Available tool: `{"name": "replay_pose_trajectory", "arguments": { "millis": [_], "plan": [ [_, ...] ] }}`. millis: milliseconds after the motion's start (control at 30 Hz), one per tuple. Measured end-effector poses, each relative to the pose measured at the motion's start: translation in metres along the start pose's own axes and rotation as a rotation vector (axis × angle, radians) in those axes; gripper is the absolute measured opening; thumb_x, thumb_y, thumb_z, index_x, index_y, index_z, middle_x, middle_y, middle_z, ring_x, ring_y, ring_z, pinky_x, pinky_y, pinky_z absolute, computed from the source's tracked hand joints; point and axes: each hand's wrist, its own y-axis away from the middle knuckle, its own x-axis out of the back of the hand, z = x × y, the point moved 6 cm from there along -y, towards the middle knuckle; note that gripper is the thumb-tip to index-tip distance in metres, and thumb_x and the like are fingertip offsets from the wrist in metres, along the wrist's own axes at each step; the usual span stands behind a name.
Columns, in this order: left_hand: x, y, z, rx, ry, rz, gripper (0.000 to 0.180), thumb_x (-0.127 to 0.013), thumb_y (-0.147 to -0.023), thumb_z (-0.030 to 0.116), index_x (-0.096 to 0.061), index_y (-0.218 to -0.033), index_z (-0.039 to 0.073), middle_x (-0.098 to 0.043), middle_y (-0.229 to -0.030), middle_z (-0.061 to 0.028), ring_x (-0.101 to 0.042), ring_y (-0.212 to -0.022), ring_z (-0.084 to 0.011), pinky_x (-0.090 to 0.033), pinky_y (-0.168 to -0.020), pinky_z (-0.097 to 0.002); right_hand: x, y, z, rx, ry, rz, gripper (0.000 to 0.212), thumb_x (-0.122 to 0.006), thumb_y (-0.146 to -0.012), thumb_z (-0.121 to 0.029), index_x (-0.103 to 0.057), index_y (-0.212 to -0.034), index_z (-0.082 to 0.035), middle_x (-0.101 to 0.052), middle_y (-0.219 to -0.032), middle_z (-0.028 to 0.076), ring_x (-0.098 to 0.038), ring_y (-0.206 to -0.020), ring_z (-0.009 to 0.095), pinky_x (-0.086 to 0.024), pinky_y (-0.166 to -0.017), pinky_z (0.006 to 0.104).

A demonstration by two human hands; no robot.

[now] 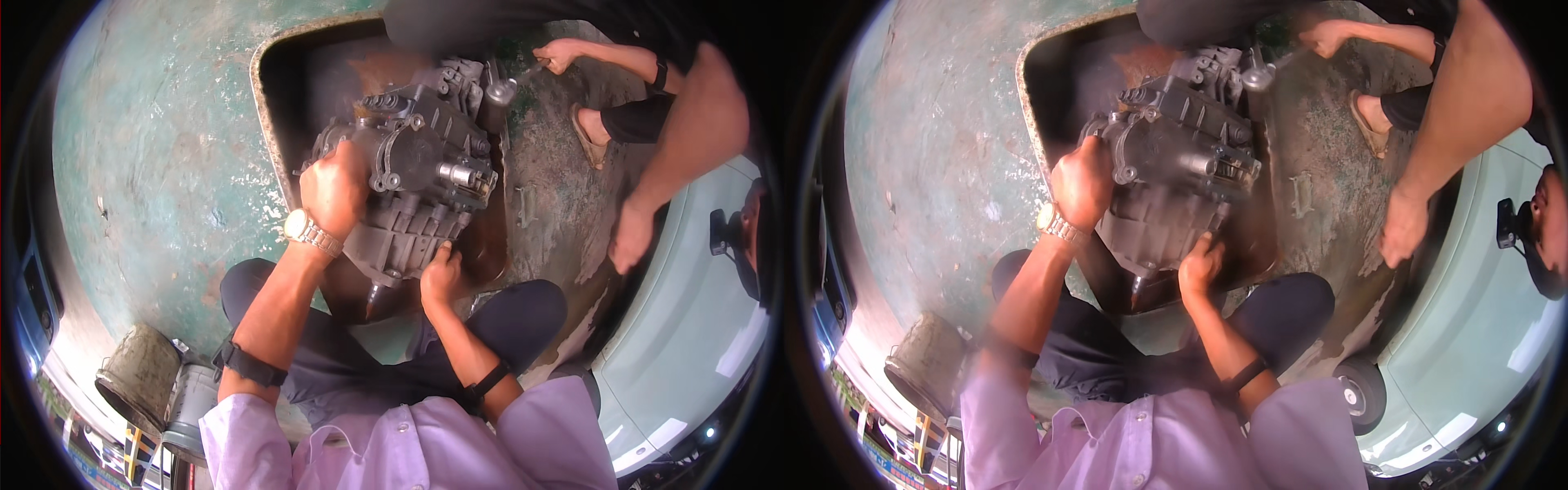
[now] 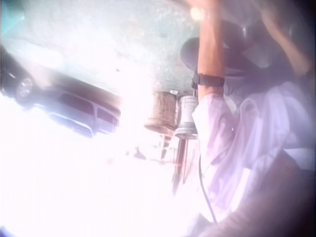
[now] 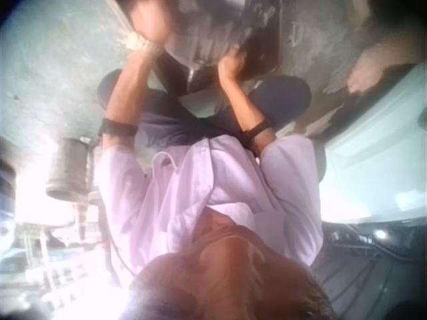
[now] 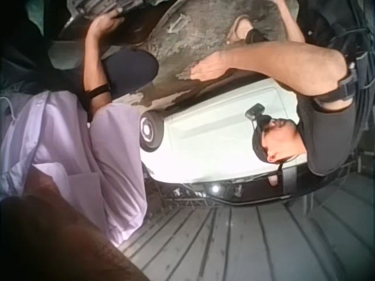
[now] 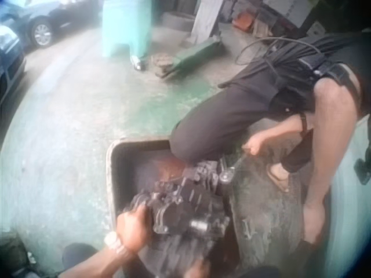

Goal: The person is working on a car engine with another individual. They use tools to tighten bolts and adjust components within the engine block.

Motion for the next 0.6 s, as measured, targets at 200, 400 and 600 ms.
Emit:
{"name": "replay_pose_trajectory", "arguments": {
  "millis": [200,400,600],
  "plan": [
    [0.0003,0.0003,0.0037,-0.044,-0.056,0.052,0.009,-0.061,-0.082,0.007,-0.052,-0.082,0.005,-0.065,-0.071,-0.0186,-0.065,-0.064,-0.0414,-0.052,-0.058,-0.049,-0.0016,-0.0045,0.0042,0.101,0.094,0.136,0.068,-0.039,-0.101,-0.044,-0.05,-0.125,0.018,-0.055,-0.124,0.039,-0.052,-0.119,0.05,-0.039,-0.104,0.0452],
    [-0.0039,0.0008,-0.001,0.029,-0.126,0.042,0.011,-0.058,-0.088,0.013,-0.054,-0.082,0.005,-0.065,-0.071,-0.0213,-0.064,-0.064,-0.0431,-0.051,-0.059,-0.0519,-0.0016,-0.0041,0.0024,0.116,0.049,0.098,0.064,-0.041,-0.101,-0.043,-0.053,-0.122,0.017,-0.057,-0.12,0.039,-0.054,-0.116,0.05,-0.04,-0.101,0.0465],
    [0.0011,0.0059,0.0021,0.009,-0.104,0.201,0.013,-0.059,-0.09,0.014,-0.056,-0.08,0.005,-0.065,-0.073,-0.0216,-0.063,-0.065,-0.0443,-0.05,-0.059,-0.0521,-0.0018,-0.0036,0.0001,0.118,0.018,0.122,0.061,-0.043,-0.1,-0.042,-0.055,-0.117,0.016,-0.06,-0.114,0.038,-0.056,-0.11,0.051,-0.042,-0.097,0.0483]
  ]
}}
